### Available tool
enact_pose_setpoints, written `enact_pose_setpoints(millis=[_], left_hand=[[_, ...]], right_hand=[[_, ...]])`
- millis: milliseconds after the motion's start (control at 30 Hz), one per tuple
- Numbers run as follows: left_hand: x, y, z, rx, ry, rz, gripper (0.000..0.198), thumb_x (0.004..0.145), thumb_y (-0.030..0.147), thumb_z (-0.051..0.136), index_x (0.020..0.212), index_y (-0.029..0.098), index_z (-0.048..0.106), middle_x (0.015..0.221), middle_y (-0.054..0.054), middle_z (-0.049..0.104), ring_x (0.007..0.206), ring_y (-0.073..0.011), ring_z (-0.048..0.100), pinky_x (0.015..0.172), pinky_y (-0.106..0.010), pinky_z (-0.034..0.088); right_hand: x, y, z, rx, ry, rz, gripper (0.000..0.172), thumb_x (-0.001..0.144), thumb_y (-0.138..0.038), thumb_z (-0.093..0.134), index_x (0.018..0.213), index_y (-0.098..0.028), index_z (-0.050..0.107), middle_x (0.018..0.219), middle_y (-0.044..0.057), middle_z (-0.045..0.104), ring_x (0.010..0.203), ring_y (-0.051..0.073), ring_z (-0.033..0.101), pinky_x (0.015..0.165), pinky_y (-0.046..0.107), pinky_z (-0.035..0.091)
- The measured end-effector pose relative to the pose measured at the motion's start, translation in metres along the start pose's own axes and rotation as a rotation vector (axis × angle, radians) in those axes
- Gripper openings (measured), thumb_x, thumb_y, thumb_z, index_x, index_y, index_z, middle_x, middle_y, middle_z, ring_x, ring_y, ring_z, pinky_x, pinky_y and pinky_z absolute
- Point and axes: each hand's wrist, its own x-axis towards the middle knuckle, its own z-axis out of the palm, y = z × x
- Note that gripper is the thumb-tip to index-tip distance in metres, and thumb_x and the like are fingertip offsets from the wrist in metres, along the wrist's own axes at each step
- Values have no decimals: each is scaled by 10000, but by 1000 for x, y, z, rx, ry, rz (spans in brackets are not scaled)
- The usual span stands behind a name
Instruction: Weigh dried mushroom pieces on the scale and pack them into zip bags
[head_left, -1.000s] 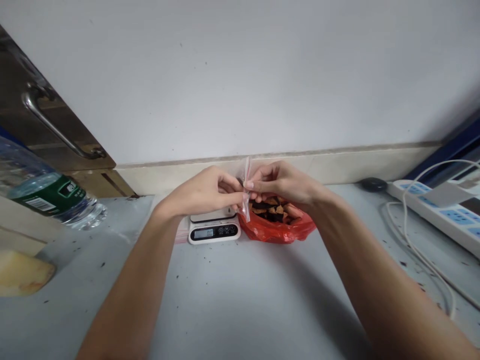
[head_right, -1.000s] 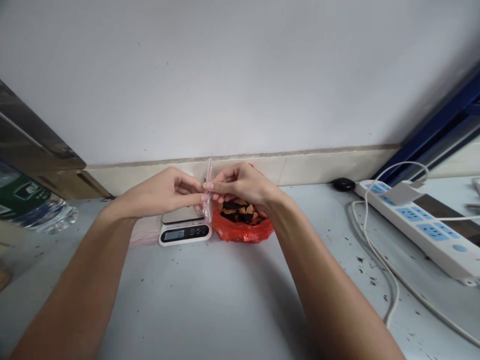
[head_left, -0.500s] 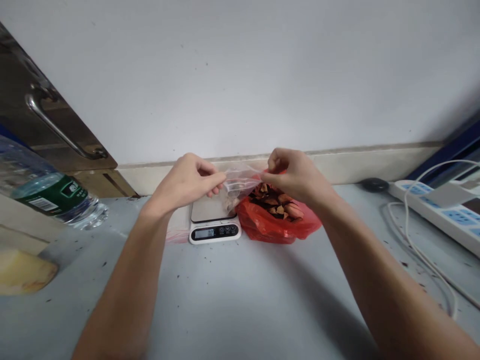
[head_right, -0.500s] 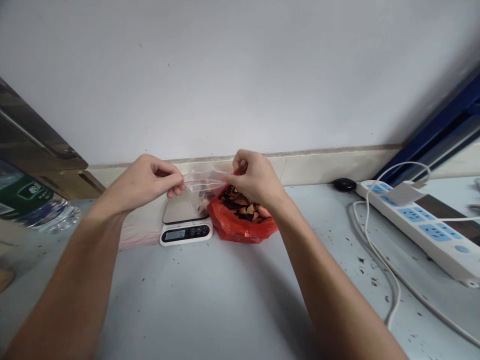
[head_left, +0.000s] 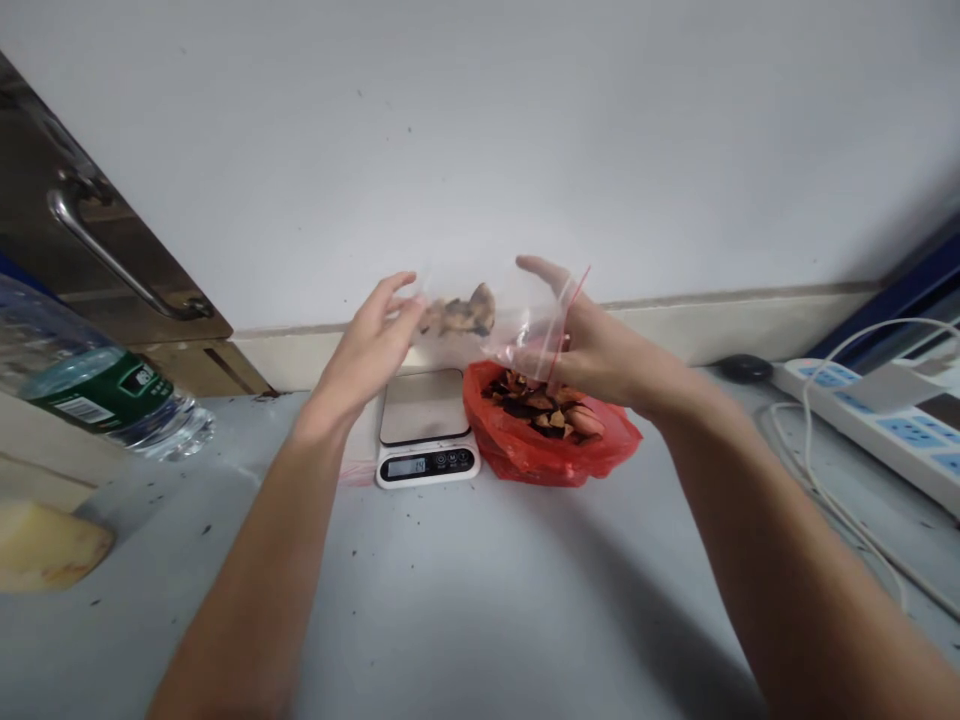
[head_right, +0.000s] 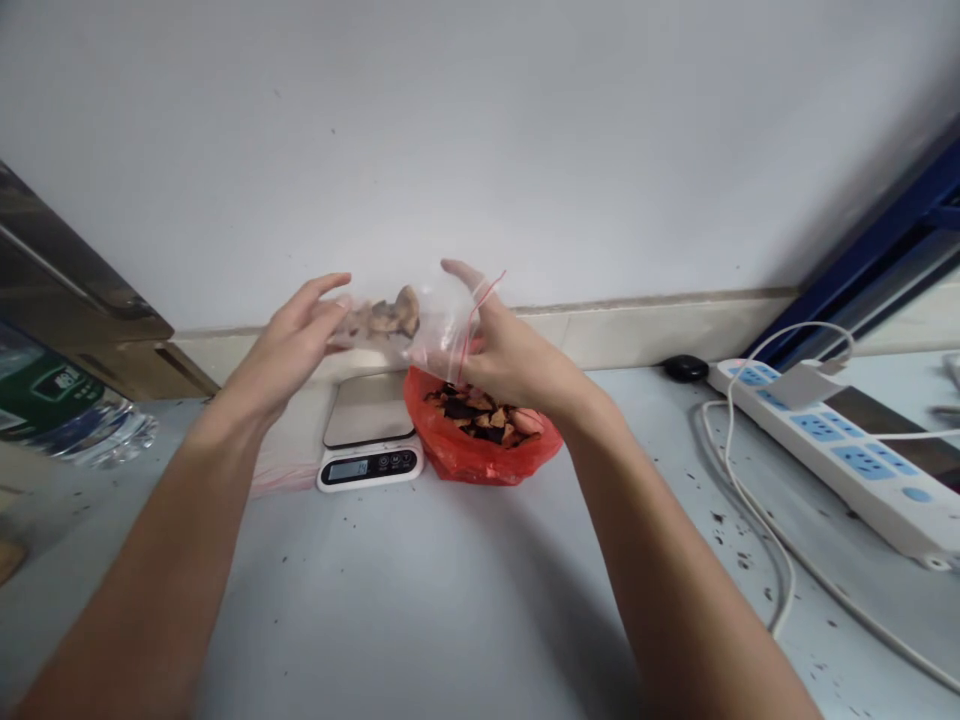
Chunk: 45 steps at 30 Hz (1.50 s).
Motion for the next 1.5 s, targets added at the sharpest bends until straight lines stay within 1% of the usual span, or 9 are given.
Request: enact_pose_setpoints(millis=[167,367,633,767,933,1033,1167,1333,1500], left_hand=[[1,1,8,-444,-146,-232,418,930,160,693,1341,181,622,1089,-69,788,881,-163,761,861,-313,615],[4,-2,21,-422,-126,-171,104,866,207,794,955,156,781,955,-54,797,841,-151,745,810,-269,593],[8,-5,37,-406,-104,-4,102,825,260,839,866,174,803,867,-39,800,825,-149,746,732,-231,575],[9,-2,40,-400,-140,110,135,838,316,838,875,190,803,943,-47,814,902,-162,762,777,-237,585],[5,6,42,-318,-134,264,148,878,347,805,916,204,815,1008,-53,819,942,-175,767,815,-253,593],[2,10,43,-299,-122,341,136,892,323,784,922,195,820,995,-54,821,911,-168,768,794,-252,591],[3,9,34,-315,-81,315,148,920,333,745,948,194,788,956,-45,812,898,-164,767,777,-252,592],[8,6,12,-191,-114,226,252,843,363,822,1029,217,732,676,19,716,718,-157,741,708,-248,593],[9,1,10,-135,-130,190,276,849,450,806,812,186,735,725,-33,746,682,-154,708,626,-242,576]], right_hand=[[1,14,-20,-4,-133,-37,1067,826,-561,731,1682,-234,183,1135,90,752,1013,273,726,907,429,597],[-10,19,-65,-212,-510,67,525,860,-597,653,1229,-250,794,1071,69,803,924,263,721,808,391,605],[-18,19,-84,-276,-525,255,506,788,-690,662,921,-251,873,961,70,826,776,240,709,712,375,590],[-17,28,-88,-372,-380,250,450,792,-644,704,606,-238,758,656,60,747,603,205,667,548,322,525],[-11,35,-78,-283,-121,193,452,685,-516,831,1046,-250,782,942,85,800,760,244,728,591,348,559],[-7,30,-66,-284,-120,125,368,726,-508,777,980,-242,790,915,66,786,804,239,706,659,356,547],[-3,21,-54,-230,-70,61,325,773,-533,728,701,-216,731,740,39,725,736,208,645,672,342,503],[0,16,-39,160,155,15,313,780,-487,793,753,-212,646,789,34,708,792,197,680,798,387,571],[3,12,-24,257,115,-8,380,739,-500,855,792,-209,618,665,-19,636,639,148,632,683,355,578]])
